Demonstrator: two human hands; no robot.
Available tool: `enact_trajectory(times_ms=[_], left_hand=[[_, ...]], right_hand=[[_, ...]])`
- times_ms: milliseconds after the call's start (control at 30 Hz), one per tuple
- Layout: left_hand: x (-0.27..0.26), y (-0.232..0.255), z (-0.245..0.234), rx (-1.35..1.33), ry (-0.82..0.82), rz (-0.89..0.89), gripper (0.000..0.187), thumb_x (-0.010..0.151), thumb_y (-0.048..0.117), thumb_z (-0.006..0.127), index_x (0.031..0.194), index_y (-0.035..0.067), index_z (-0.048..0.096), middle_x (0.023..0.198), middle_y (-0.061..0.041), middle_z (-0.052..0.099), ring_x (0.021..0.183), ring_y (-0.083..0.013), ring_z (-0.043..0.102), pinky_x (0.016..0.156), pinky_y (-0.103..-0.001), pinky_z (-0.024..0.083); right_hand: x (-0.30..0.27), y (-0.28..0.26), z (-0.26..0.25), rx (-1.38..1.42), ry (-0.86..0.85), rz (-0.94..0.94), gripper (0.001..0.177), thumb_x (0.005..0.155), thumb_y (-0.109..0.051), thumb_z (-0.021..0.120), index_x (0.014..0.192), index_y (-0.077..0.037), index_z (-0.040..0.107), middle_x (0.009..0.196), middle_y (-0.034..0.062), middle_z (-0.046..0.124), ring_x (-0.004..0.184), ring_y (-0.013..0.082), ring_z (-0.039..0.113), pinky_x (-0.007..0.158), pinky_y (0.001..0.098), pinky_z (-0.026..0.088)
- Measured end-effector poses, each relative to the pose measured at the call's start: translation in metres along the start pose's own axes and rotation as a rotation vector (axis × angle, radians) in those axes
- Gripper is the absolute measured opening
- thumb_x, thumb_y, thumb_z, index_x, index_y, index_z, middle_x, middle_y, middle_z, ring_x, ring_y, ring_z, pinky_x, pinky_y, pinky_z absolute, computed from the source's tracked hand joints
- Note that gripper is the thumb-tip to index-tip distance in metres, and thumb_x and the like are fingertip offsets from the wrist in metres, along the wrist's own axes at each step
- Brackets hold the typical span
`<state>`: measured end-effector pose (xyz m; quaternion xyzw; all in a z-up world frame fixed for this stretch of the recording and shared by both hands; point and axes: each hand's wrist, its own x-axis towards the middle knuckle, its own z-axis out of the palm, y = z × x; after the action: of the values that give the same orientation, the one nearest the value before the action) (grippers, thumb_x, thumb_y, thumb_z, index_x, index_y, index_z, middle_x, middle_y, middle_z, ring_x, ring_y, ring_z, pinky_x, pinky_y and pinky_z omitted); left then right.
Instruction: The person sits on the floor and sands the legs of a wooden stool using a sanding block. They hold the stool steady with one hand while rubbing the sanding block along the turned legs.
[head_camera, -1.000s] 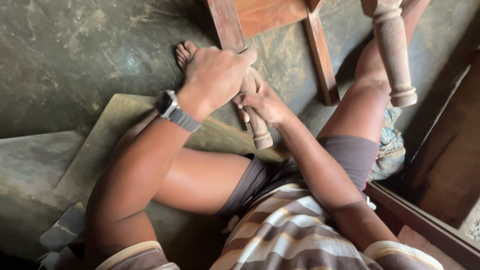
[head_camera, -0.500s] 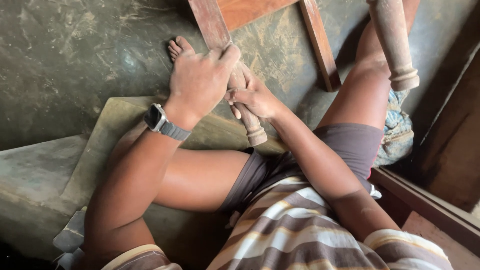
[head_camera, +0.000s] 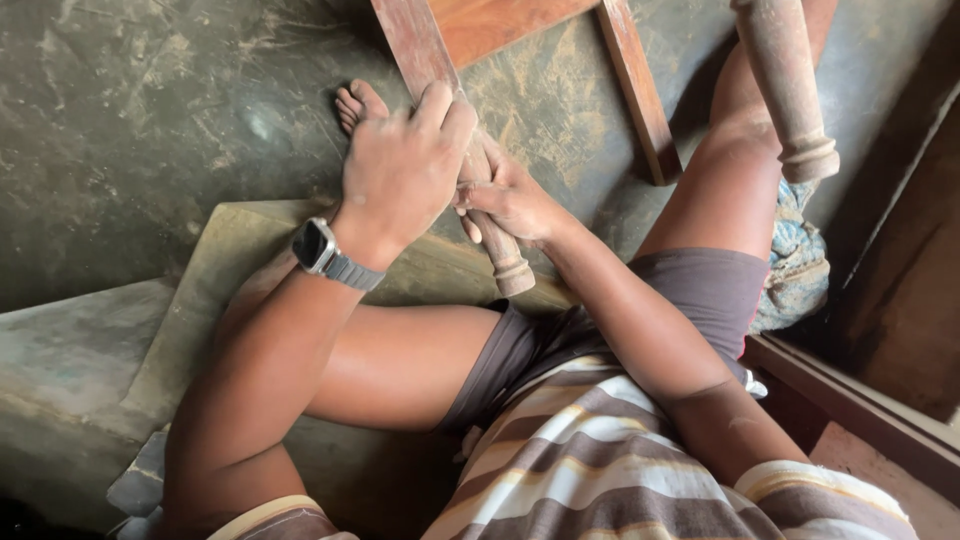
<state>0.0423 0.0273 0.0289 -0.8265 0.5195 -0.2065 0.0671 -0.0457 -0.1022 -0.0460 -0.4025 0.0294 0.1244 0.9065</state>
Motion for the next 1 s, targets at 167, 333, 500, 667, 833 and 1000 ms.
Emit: enact_trajectory(times_ms=[167,333,500,667,833,1000], left_hand=[[0.007,-0.004,-0.009,-0.016,-0.031,0.015,0.009,0.092,0.018,0.065,0.086,0.025,0.062,0.089,0.004,0.058,0.053,-0.0158,0.063,0.052,-0.041,0.044],[0.012,-0.004,-0.003,-0.073,-0.06,0.041,0.009,0.093,0.015,0.063,0.088,0.022,0.061,0.091,0.001,0.058,0.054,-0.0166,0.063,0.042,-0.035,0.043],[0.011,-0.007,-0.01,-0.142,-0.145,0.011,0.004,0.087,0.018,0.066,0.087,0.02,0.062,0.098,0.002,0.062,0.044,-0.0278,0.062,0.06,-0.057,0.044],[0.016,0.002,0.005,-0.049,-0.121,0.032,0.004,0.091,0.027,0.063,0.092,0.024,0.066,0.092,0.002,0.062,0.05,-0.0203,0.066,0.039,-0.035,0.047],[0.021,0.0,0.001,-0.027,-0.201,0.06,0.015,0.088,0.026,0.063,0.101,0.024,0.071,0.098,0.002,0.068,0.053,-0.0188,0.069,0.042,-0.033,0.048],[0.016,-0.002,0.0,0.021,-0.045,0.035,0.02,0.081,0.019,0.068,0.085,0.037,0.062,0.065,0.015,0.057,0.052,-0.0084,0.057,0.038,-0.027,0.044]], right_hand=[[0.001,0.006,-0.005,0.01,-0.043,-0.021,0.039,0.083,0.007,0.057,0.115,-0.009,0.042,0.075,0.0122,0.058,0.047,0.023,0.058,0.041,0.0318,0.051],[-0.002,0.001,-0.007,-0.013,-0.007,0.026,0.042,0.089,0.0,0.065,0.122,-0.009,0.042,0.074,0.0131,0.054,0.048,0.0235,0.058,0.044,0.0326,0.055],[-0.003,-0.007,0.004,-0.044,-0.041,0.007,0.042,0.09,0.002,0.06,0.125,-0.009,0.04,0.078,0.01,0.058,0.048,0.0193,0.058,0.042,0.0301,0.053],[-0.005,0.009,-0.005,-0.06,-0.012,0.007,0.044,0.087,0.003,0.061,0.126,-0.008,0.043,0.076,0.0092,0.061,0.049,0.0192,0.058,0.045,0.0306,0.051],[-0.002,-0.001,-0.004,0.013,-0.008,0.023,0.055,0.084,0.002,0.063,0.133,-0.008,0.039,0.076,0.0101,0.061,0.047,0.0193,0.058,0.044,0.0304,0.05],[-0.002,-0.002,-0.005,-0.016,-0.075,-0.007,0.043,0.087,0.002,0.06,0.124,-0.007,0.041,0.079,0.0117,0.058,0.049,0.0226,0.059,0.045,0.0327,0.052]])
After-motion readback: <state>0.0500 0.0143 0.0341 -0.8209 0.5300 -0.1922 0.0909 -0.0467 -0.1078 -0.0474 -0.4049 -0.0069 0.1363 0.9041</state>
